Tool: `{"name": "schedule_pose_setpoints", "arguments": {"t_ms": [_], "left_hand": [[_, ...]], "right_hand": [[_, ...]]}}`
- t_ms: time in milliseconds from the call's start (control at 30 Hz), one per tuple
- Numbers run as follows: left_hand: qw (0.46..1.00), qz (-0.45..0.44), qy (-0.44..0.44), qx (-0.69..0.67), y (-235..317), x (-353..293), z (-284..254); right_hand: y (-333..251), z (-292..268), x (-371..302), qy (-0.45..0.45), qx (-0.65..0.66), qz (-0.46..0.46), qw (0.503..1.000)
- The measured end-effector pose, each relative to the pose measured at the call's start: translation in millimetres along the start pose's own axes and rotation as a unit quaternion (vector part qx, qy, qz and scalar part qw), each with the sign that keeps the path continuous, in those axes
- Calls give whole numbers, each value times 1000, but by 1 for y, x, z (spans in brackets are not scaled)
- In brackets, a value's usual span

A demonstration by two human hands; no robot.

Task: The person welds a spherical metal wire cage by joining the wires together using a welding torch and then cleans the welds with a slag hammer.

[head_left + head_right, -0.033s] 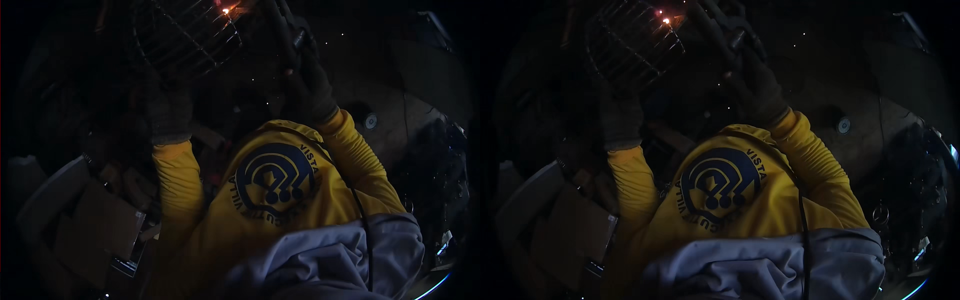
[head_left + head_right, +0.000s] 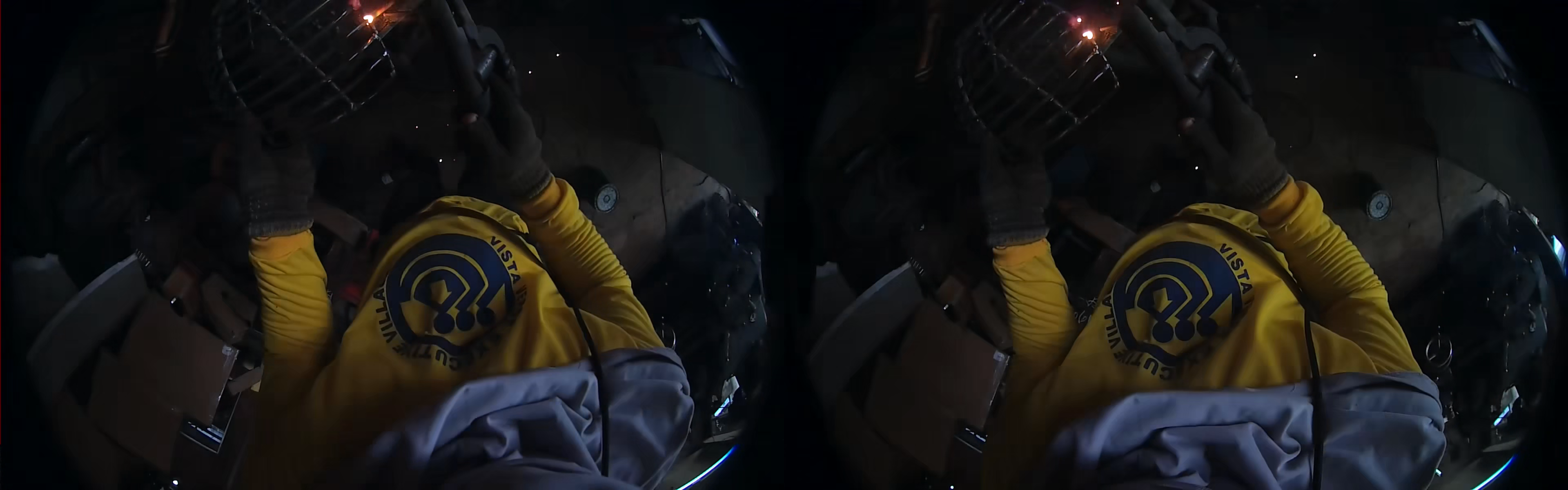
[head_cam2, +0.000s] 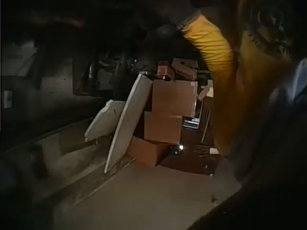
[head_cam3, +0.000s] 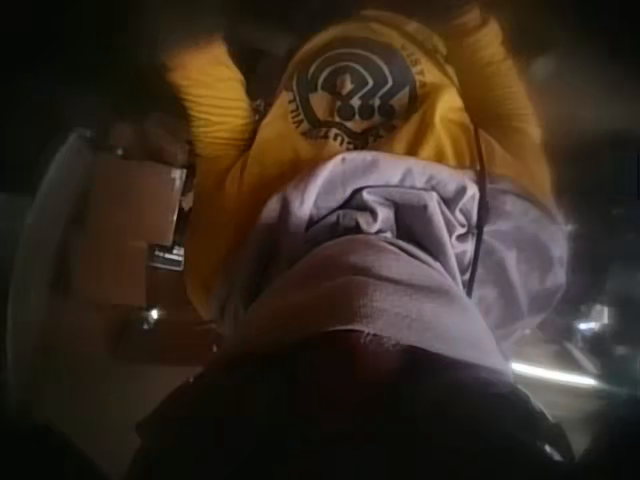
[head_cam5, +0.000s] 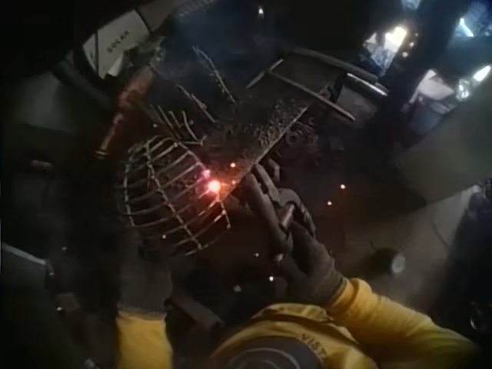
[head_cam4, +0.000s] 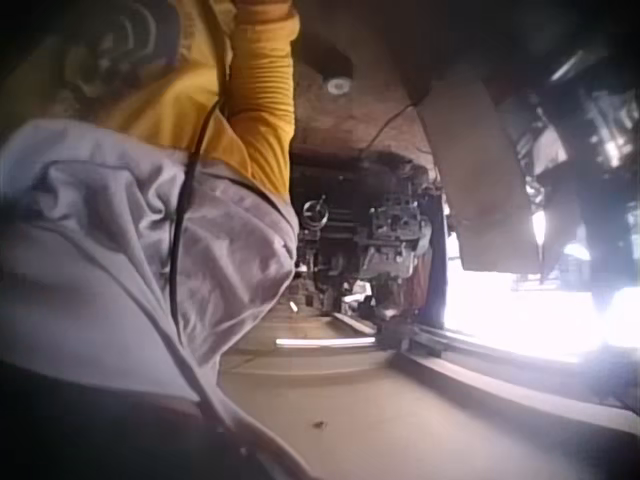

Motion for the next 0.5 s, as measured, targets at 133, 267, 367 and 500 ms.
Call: {"name": "schedule_pose_setpoints", "arguments": {"t_ms": [133,267,367,500], "left_hand": [[1000,12,8,-3,0,-2,4],[980,84,172,62,-5,-16,34],[986,72,143,43,-4,-16,33],[987,62,140,45,-3,-8,16]], "right_hand": [[4,6,3,-3,-7,-14,1000],[11,4,6,-12,-35,-74,997],[10,5,7,-16,-44,-92,995],[10,7,9,-19,-61,-83,995]]}}
Point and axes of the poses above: each hand's wrist, its own x-axis towards the middle knuckle, its own z-axis out of the palm, y = z × x, the point moved 2 cm from there along x, towards the middle knuckle, and after that the axes turned 13 degrees about y, right-handed, at the moved point
